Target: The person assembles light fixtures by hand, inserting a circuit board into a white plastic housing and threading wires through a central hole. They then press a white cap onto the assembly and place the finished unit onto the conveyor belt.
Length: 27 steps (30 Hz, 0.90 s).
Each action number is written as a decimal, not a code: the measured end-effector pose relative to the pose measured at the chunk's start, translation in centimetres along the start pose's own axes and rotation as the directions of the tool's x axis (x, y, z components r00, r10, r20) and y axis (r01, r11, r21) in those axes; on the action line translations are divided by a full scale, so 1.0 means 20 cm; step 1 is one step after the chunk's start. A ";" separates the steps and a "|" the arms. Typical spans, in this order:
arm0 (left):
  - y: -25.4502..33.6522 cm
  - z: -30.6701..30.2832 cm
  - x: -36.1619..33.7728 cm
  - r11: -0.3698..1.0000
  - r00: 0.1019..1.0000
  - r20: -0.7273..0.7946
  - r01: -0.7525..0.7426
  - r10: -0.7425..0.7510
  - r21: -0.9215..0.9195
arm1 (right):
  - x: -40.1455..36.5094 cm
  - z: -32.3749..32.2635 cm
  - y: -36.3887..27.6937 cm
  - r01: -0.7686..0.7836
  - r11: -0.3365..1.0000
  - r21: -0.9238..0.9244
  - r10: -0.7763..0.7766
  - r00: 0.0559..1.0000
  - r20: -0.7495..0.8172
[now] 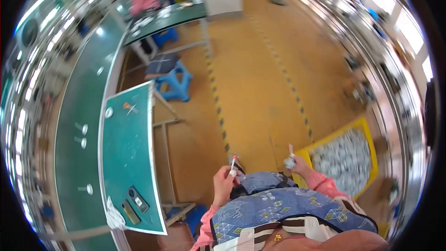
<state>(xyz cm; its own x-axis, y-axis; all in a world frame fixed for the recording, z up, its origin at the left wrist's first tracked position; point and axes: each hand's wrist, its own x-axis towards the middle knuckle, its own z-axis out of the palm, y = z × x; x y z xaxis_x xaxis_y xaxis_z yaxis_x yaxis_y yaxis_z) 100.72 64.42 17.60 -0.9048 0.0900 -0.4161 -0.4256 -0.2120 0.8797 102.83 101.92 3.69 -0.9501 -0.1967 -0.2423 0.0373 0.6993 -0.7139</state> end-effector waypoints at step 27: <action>1.33 -1.08 2.46 0.879 0.613 -0.787 -0.335 -0.070 -0.339 | 4.92 0.42 -1.63 -0.683 0.450 0.575 -0.005 0.642 0.766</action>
<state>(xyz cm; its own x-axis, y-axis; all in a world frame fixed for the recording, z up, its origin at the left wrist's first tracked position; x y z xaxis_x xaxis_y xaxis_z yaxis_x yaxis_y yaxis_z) 45.01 42.27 15.49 -0.5183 -0.6955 -0.4976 -0.0678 -0.5466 0.8347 10.67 54.06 -2.46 -0.3731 -0.6562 -0.6559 0.8438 0.0539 -0.5339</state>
